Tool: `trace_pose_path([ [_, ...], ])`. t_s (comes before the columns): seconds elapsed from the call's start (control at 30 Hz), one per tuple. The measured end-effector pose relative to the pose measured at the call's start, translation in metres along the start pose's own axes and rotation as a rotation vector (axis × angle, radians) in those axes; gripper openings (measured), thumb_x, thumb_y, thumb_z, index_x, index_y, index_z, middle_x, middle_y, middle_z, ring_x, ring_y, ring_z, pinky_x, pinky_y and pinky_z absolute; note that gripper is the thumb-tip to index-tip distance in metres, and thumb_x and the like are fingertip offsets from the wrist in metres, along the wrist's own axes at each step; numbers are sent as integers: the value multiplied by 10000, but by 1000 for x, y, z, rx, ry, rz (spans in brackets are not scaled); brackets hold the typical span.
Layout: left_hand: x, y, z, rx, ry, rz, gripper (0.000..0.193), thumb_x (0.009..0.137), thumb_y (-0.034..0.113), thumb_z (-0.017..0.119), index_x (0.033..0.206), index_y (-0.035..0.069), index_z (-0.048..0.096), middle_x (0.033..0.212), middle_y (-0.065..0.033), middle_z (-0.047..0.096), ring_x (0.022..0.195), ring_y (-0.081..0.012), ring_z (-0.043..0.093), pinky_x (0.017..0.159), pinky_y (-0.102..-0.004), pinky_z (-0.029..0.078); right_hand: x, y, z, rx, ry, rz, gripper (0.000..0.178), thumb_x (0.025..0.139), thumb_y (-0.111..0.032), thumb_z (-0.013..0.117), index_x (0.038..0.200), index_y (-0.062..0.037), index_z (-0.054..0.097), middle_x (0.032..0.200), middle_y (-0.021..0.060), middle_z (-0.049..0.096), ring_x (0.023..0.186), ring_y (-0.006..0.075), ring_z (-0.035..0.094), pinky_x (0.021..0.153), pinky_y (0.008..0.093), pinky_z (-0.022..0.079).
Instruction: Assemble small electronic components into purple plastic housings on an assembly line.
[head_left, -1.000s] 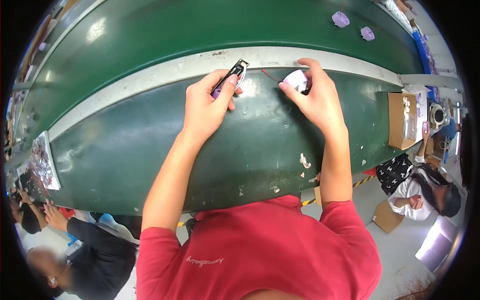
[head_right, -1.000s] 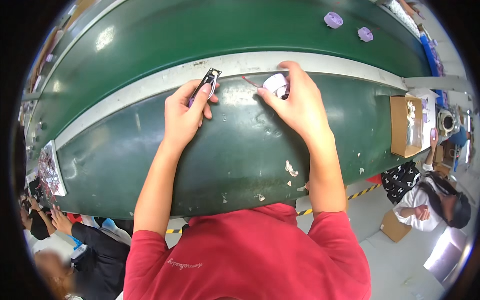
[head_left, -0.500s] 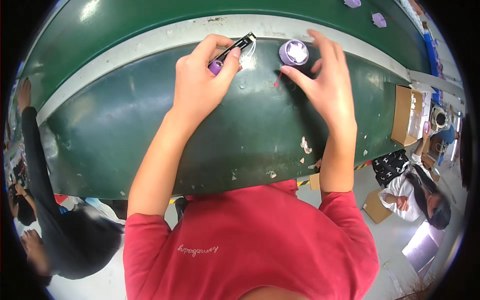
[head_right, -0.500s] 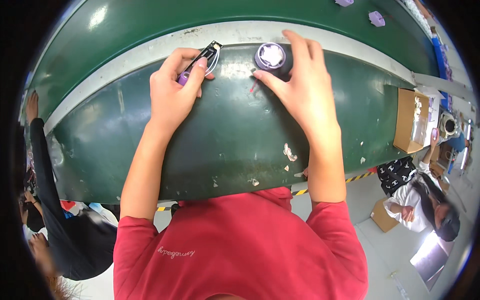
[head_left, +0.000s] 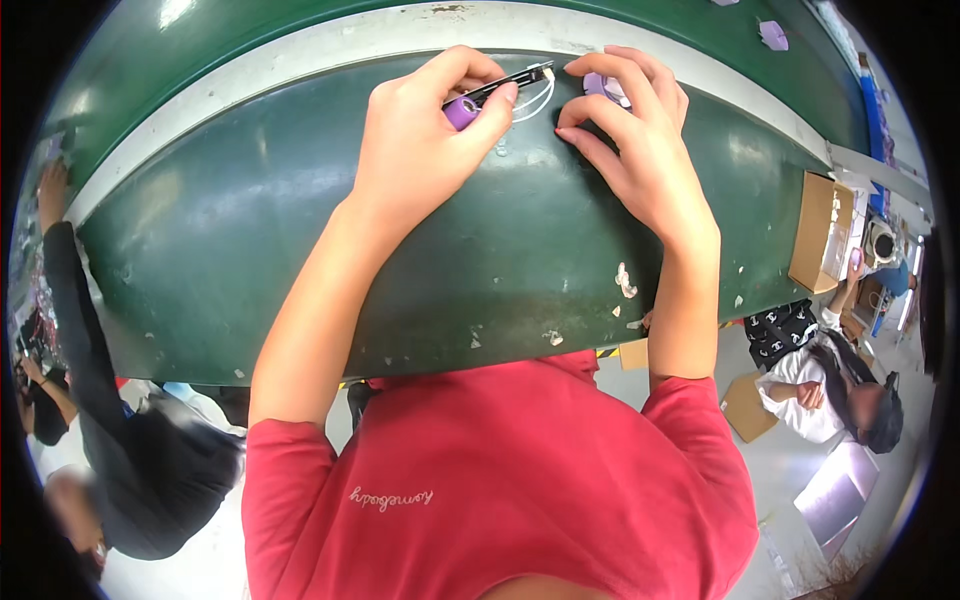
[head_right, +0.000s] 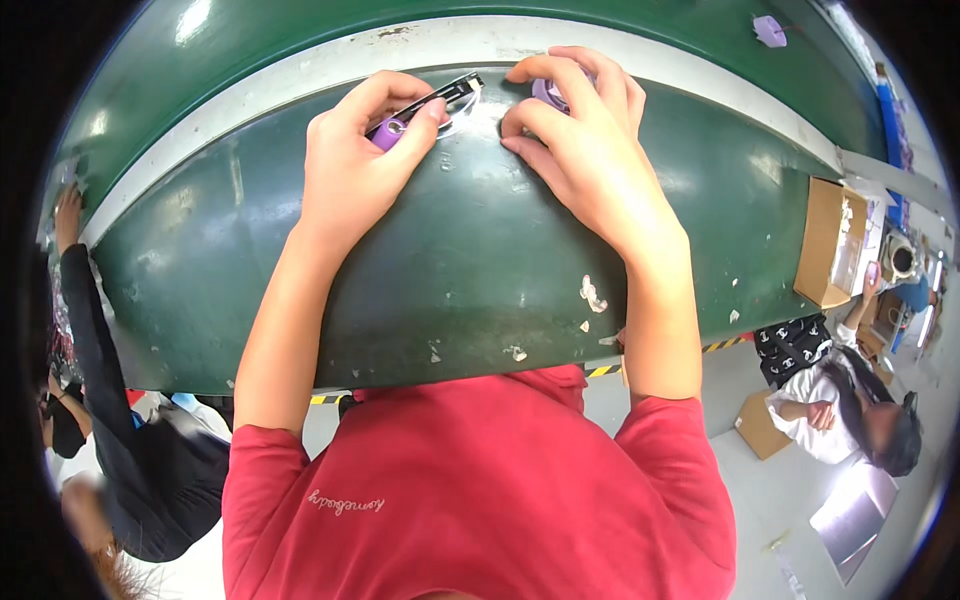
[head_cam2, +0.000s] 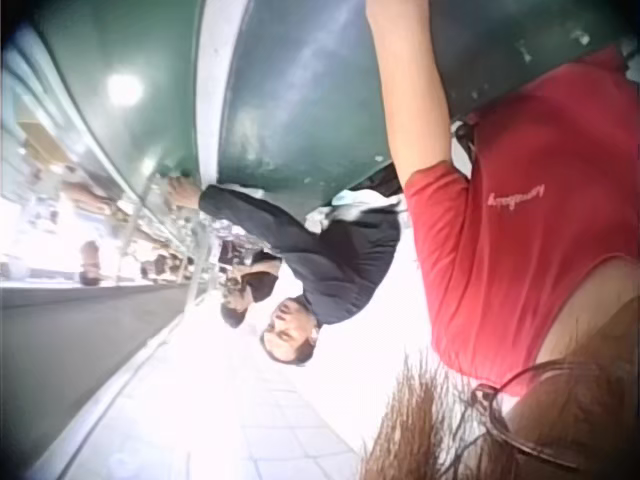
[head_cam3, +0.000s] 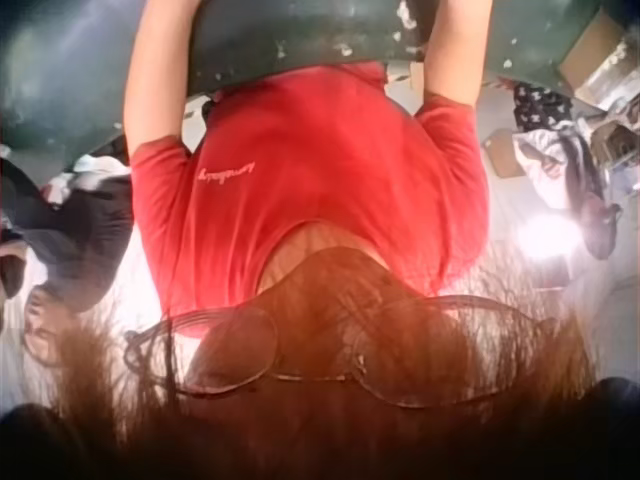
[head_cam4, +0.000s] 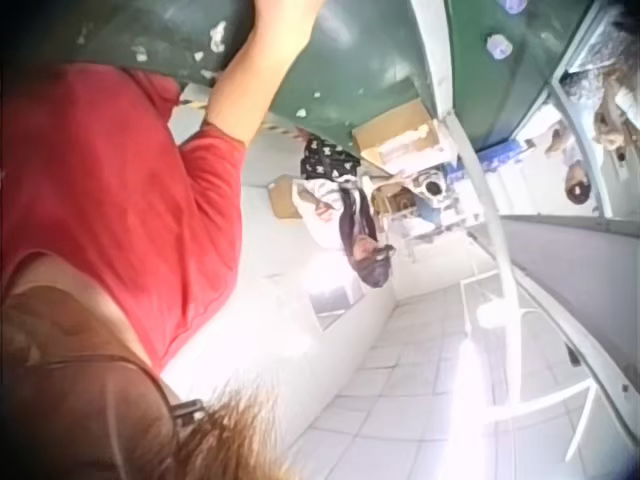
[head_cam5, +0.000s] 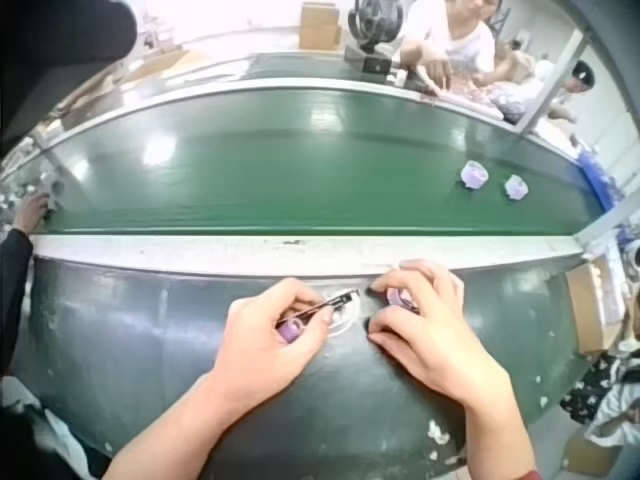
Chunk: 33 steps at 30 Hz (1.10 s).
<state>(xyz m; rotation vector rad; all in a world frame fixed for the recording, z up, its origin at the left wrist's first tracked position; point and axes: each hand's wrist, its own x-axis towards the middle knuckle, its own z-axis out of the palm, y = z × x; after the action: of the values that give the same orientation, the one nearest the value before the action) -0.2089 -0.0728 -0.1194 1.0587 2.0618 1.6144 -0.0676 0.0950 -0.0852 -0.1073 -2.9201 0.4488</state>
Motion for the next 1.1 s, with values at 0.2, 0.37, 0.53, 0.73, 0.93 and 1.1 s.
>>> trace_pose_path([
  [0.2,0,-7,3,86,63,81,147,859,133,743,902,12,671,727,-101,693,564,-177,618,559,-293,483,11,-1,30,99,223,40,119,887,-137,728,978,-145,651,993,-39,684,1187,217,578,1126,545,234],
  [0.37,-4,-1,1,155,41,52,136,868,112,758,933,12,694,797,-77,720,697,-123,670,668,-255,522,10,0,39,150,338,94,156,867,-139,756,1005,-146,684,958,-21,719,1079,181,646,1116,517,267],
  [0.53,-6,-3,2,170,71,67,138,862,116,763,919,12,693,757,-69,701,643,-115,632,621,-263,506,10,4,44,269,443,132,227,830,-129,799,1034,-137,697,913,-49,757,999,158,681,1087,444,339],
  [0.73,-6,-6,3,217,54,88,142,857,146,758,913,33,693,733,-86,675,602,-181,617,598,-287,493,11,2,46,230,463,115,269,798,-131,820,1038,-141,700,881,-67,766,987,149,676,1080,433,344],
  [0.93,-6,1,4,206,71,115,143,864,179,744,897,52,688,730,-94,665,594,-248,598,598,-317,492,12,-3,44,47,488,61,297,786,-116,817,1054,-153,692,876,-83,762,960,130,673,1080,442,325],
  [1.1,-7,8,-1,135,134,147,136,875,129,716,830,43,622,727,-151,663,627,-320,655,563,-380,492,11,-8,41,4,439,63,364,822,-101,802,1150,-155,653,859,-55,774,842,75,687,1122,403,302],
])
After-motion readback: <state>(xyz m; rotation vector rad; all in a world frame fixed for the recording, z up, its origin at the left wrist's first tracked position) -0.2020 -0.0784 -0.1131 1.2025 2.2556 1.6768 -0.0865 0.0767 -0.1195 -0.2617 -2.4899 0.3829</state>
